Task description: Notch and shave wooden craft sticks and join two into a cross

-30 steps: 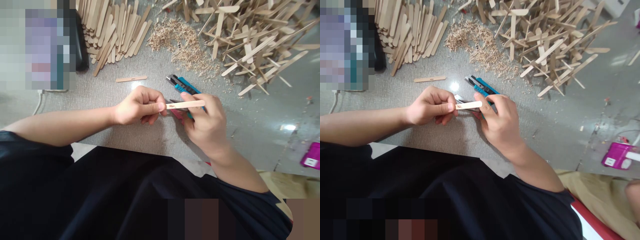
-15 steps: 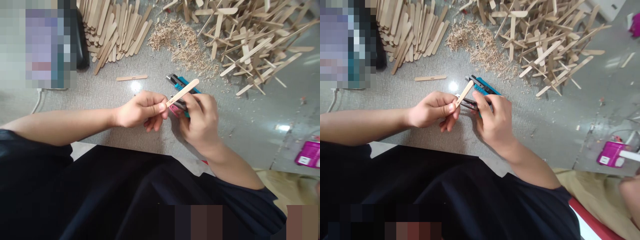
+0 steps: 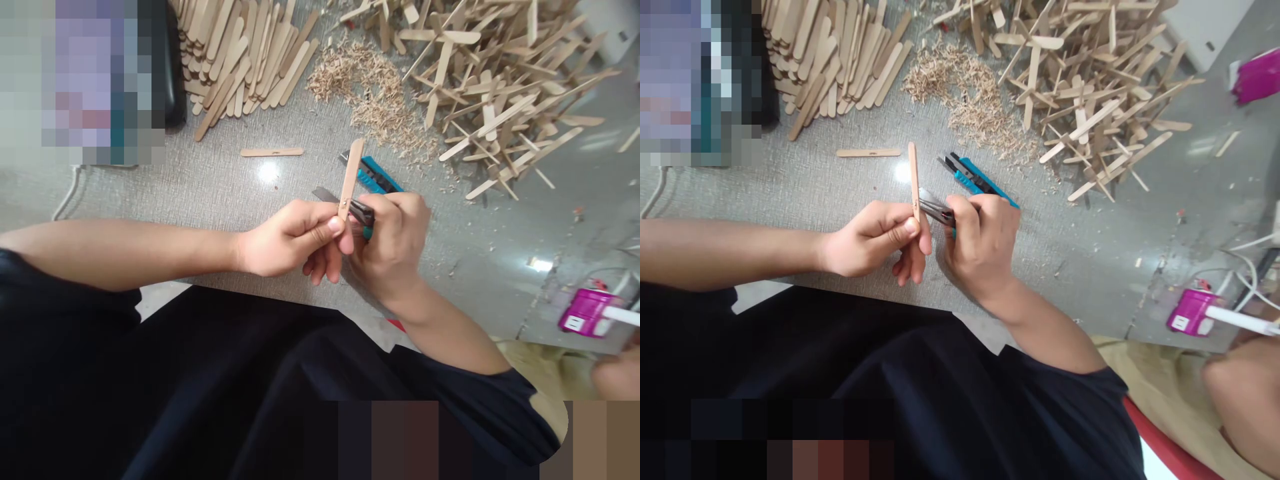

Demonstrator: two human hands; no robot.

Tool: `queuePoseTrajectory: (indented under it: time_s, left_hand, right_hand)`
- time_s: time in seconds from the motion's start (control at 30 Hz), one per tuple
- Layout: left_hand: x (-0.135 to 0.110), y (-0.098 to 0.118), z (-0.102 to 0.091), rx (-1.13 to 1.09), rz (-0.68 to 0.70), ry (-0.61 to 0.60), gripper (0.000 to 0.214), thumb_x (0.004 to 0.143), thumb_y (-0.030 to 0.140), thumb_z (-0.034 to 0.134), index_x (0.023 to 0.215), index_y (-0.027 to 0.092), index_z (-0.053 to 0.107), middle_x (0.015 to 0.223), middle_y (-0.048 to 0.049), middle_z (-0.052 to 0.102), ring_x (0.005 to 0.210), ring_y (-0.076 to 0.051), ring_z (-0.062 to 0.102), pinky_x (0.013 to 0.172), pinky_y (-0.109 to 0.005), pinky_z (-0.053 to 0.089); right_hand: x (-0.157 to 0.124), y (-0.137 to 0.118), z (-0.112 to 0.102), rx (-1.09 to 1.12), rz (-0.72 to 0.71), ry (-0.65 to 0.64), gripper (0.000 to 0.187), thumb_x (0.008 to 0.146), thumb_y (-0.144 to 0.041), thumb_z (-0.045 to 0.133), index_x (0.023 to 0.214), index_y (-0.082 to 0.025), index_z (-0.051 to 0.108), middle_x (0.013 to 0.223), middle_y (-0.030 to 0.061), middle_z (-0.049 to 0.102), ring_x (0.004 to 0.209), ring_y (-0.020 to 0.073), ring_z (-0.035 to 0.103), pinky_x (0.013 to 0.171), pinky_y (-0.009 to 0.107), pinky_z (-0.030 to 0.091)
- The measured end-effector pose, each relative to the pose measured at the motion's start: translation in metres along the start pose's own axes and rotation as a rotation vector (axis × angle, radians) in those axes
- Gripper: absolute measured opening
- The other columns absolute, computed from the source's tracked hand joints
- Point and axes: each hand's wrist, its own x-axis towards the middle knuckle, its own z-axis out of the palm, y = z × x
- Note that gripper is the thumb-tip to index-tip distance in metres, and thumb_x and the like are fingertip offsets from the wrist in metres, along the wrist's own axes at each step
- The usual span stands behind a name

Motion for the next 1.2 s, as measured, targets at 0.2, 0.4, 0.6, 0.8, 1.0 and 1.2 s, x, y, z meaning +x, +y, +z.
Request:
queuePoseTrajectory:
  time_s: [0.2, 0.4, 0.6, 0.8, 1.0, 1.2]
  left_hand:
    - [0.002, 0.005, -0.010, 0.125, 0.005, 0.006, 0.061, 0.107, 0.078, 0.072, 0.097, 0.018, 0.072, 0.073, -0.0055, 0.082, 0.058, -0.013, 0.076, 0.056, -0.023, 0.062]
    - [0.014, 0.017, -0.028, 0.296, 0.211, 0.277, 0.065, 0.097, 0.084, 0.081, 0.086, 0.020, 0.073, 0.073, -0.0001, 0.076, 0.059, -0.009, 0.069, 0.054, -0.022, 0.053]
    - [0.024, 0.016, -0.036, 0.175, 0.107, 0.214, 0.064, 0.090, 0.077, 0.093, 0.078, 0.021, 0.065, 0.058, 0.0050, 0.058, 0.047, -0.007, 0.052, 0.043, -0.022, 0.041]
    - [0.023, 0.009, -0.035, 0.177, 0.048, 0.252, 0.065, 0.090, 0.080, 0.091, 0.075, 0.023, 0.064, 0.054, 0.0048, 0.055, 0.044, -0.008, 0.049, 0.040, -0.023, 0.039]
    - [0.016, 0.003, -0.030, 0.518, 0.238, 0.486, 0.058, 0.102, 0.074, 0.081, 0.075, 0.024, 0.068, 0.053, 0.0029, 0.057, 0.048, -0.009, 0.047, 0.045, -0.026, 0.033]
    - [0.013, 0.006, -0.027, 0.538, 0.242, 0.493, 0.059, 0.104, 0.072, 0.080, 0.073, 0.024, 0.067, 0.054, 0.0029, 0.059, 0.049, -0.008, 0.048, 0.046, -0.026, 0.035]
  right_hand:
    - [0.001, 0.004, -0.003, 0.151, 0.009, -0.086, 0.016, 0.113, -0.024, 0.064, 0.129, -0.027, 0.064, 0.092, 0.0037, 0.071, 0.083, 0.0238, 0.065, 0.077, 0.039, 0.053]
    - [-0.003, 0.012, -0.010, 0.309, 0.024, -0.199, 0.015, 0.111, -0.021, 0.061, 0.121, -0.024, 0.072, 0.096, 0.0052, 0.079, 0.086, 0.0240, 0.074, 0.076, 0.038, 0.057]
    - [-0.008, 0.018, -0.011, 0.283, -0.015, -0.221, 0.014, 0.109, -0.018, 0.065, 0.118, -0.022, 0.075, 0.090, 0.0050, 0.077, 0.082, 0.0226, 0.073, 0.075, 0.037, 0.056]
    - [-0.007, 0.023, -0.010, 0.116, -0.005, -0.170, 0.017, 0.109, -0.019, 0.060, 0.118, -0.025, 0.072, 0.089, 0.0054, 0.073, 0.083, 0.0255, 0.068, 0.075, 0.040, 0.055]
    - [-0.007, 0.021, -0.014, -0.061, 0.058, -0.259, 0.019, 0.109, -0.025, 0.065, 0.125, -0.026, 0.074, 0.094, 0.0079, 0.074, 0.085, 0.0279, 0.067, 0.074, 0.042, 0.052]
    - [-0.005, 0.018, -0.017, 0.004, 0.050, -0.232, 0.018, 0.111, -0.024, 0.064, 0.126, -0.025, 0.073, 0.095, 0.0078, 0.076, 0.087, 0.0279, 0.070, 0.075, 0.043, 0.054]
